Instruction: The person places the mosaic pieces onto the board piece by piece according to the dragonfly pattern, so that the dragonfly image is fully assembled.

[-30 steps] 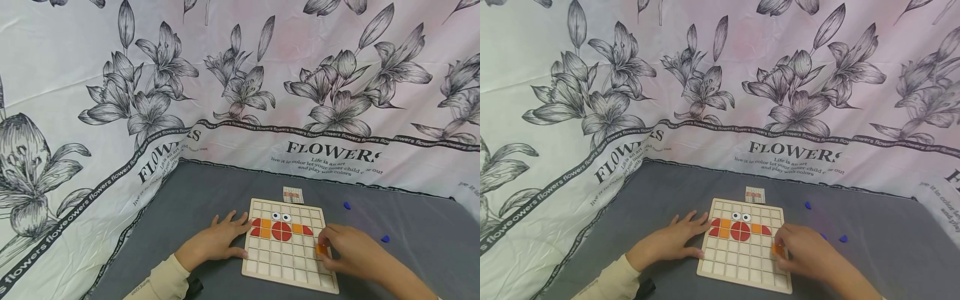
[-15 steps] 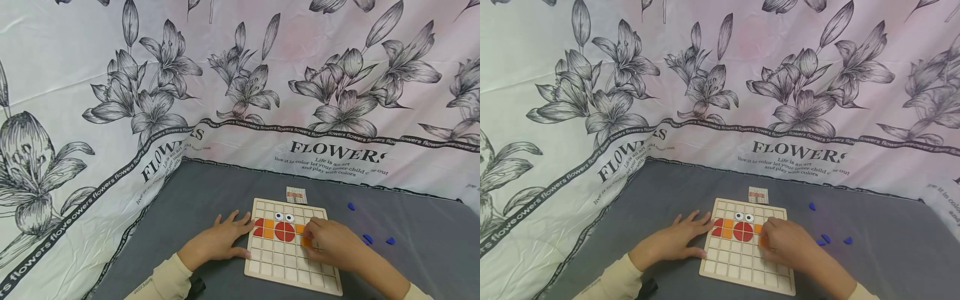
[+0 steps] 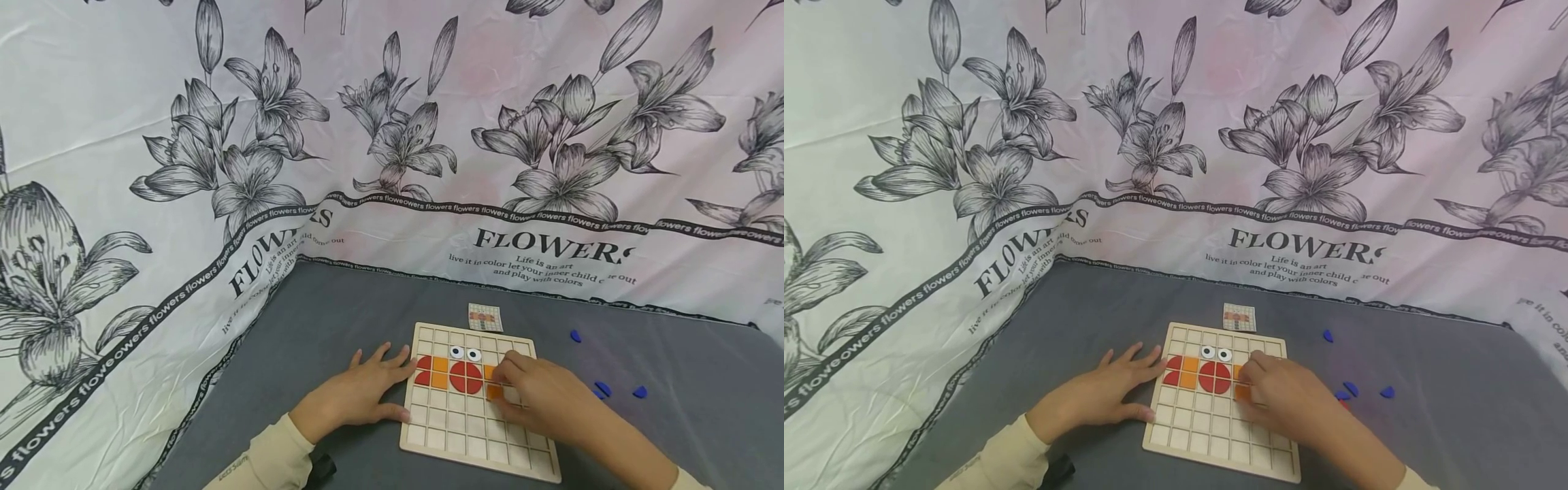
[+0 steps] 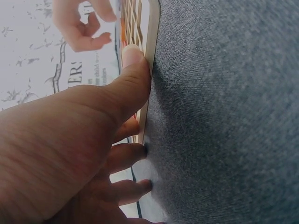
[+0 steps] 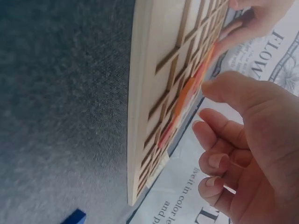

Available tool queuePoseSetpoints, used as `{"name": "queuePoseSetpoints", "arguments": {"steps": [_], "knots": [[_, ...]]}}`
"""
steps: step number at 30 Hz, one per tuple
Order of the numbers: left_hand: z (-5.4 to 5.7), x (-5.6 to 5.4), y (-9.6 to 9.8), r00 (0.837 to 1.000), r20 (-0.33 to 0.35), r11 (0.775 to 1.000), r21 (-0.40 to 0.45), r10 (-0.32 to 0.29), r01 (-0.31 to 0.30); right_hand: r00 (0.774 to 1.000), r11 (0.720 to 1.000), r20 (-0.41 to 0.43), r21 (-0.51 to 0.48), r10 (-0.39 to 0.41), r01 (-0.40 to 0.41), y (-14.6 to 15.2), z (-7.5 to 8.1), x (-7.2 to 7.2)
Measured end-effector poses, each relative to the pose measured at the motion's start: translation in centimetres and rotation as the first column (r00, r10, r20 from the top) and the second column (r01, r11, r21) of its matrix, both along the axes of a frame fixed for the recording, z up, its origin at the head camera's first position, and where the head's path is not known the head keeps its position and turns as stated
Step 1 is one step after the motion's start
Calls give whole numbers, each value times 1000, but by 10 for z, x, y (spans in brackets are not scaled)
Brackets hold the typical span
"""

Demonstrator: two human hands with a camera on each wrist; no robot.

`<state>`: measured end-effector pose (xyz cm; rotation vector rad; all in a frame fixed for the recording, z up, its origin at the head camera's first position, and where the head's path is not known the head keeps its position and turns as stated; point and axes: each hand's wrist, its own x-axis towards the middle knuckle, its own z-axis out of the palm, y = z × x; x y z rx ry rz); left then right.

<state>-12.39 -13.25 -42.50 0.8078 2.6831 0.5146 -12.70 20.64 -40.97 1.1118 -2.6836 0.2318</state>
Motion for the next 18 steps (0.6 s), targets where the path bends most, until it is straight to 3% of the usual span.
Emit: {"name": "queuePoseSetpoints", "arguments": {"steps": [9, 18], "knots": [[2, 0, 0, 1000, -3, 1000, -11, 0, 0, 999, 996, 27, 88, -25, 23, 7, 3, 20], [3, 1, 1, 1000, 2, 1000, -2, -5, 5, 998, 993, 39, 109, -48, 43, 6, -2, 25]]}}
